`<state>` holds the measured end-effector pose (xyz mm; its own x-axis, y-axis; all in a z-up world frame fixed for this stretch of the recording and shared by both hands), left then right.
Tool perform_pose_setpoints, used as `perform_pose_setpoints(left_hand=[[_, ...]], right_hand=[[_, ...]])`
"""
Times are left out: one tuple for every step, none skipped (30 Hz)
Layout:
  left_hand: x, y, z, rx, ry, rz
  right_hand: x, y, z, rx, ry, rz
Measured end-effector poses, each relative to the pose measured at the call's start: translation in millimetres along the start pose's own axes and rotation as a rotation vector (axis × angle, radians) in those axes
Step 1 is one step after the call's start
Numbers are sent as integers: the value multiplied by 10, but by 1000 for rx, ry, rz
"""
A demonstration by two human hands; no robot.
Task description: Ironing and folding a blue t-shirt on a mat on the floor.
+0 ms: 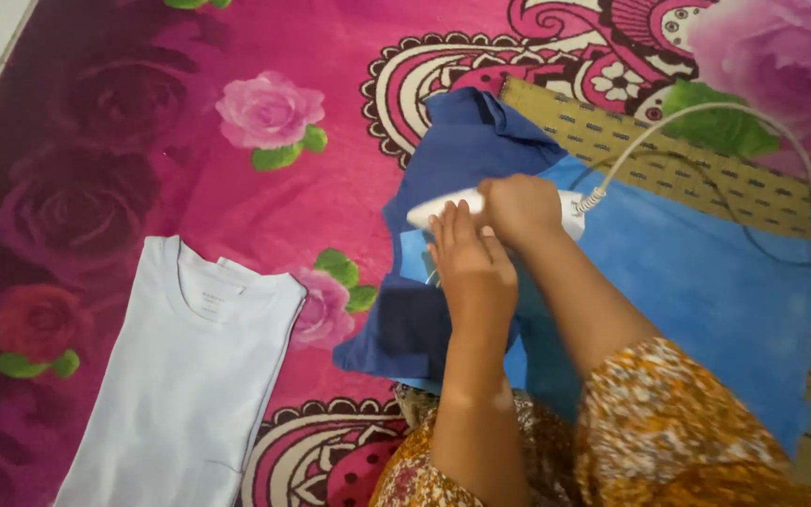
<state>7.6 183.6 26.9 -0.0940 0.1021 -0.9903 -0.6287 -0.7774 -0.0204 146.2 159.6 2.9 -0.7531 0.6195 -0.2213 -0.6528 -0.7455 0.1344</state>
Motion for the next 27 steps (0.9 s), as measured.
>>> perform_pose_setpoints(left_hand=[[1, -14, 13, 1, 1, 0], [-11, -26, 45, -31, -8, -17], [-22, -24, 72, -63, -20, -32], [-89, -41, 104, -63, -20, -29], [-137, -63, 167, -93, 2, -3], [-188, -82, 226, -123, 23, 23], [-180, -103, 229, -121, 20, 20], [-155, -118, 264, -174, 63, 40], [-122, -119, 306, -225, 104, 62], [-85, -135, 309, -223, 100, 62], [-49, -122, 340, -262, 117, 59], [-15, -104, 371, -301, 135, 55], [-4, -116, 372, -294, 133, 54], [3, -120, 388, -307, 157, 48], [3, -124, 401, -321, 183, 39], [80, -126, 395, -316, 183, 36], [155, -108, 394, -332, 183, 27], [227, -91, 395, -348, 183, 18], [243, -112, 381, -339, 191, 14], [261, -131, 377, -347, 198, 13], [291, -122, 374, -354, 204, 19], [306, -115, 325, -344, 212, 21], [338, -95, 268, -321, 246, 36], [375, -76, 207, -297, 281, 51], [390, -55, 152, -296, 277, 61], [405, -43, 55, -245, 282, 75], [424, -40, -45, -188, 286, 85]], right_hand=[[26, 53, 30, 1, 1, -1], [106, 108, 80, -30, -4, 80], [183, 181, 124, -58, -11, 163], [210, 147, 45, -55, -11, 164], [237, 109, -18, -74, -29, 152], [259, 73, -80, -92, -47, 140], [348, -8, -58, -94, -50, 138], [410, -87, 1, -150, -45, 105], [481, -150, 51, -204, -42, 73], [538, -218, 172, -203, -46, 71], [558, -267, 261, -167, -63, 18], [575, -311, 351, -131, -79, -35], [578, -360, 390, -130, -81, -41], [547, -405, 393, -76, -130, -97], [512, -447, 403, -24, -179, -152], [494, -427, 411, -26, -180, -157], [470, -392, 374, 27, -165, -162], [448, -356, 341, 80, -150, -167], [352, -243, 290, 76, -145, -177], [283, -134, 222, 99, -126, -153], [221, 4, 135, 130, -107, -129], [77, 164, 95, 133, -101, -139], [-39, 328, 69, 107, -61, -121], [-156, 492, 39, 81, -20, -103], [-243, 575, -9, 92, -22, -102], [-353, 655, -16, 41, 21, -120], [-462, 738, -30, -11, 61, -145]])
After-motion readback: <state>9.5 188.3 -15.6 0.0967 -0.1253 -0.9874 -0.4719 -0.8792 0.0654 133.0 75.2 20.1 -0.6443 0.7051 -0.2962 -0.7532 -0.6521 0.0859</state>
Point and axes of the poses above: each hand's wrist, its own y-axis away from the middle knuckle, its own z-axis out of the back of the hand, x = y × z, the point moved 7 cm from there along -y, towards the middle knuckle, and after that the axes turned 15 degrees about y, right-handed, at the moved point
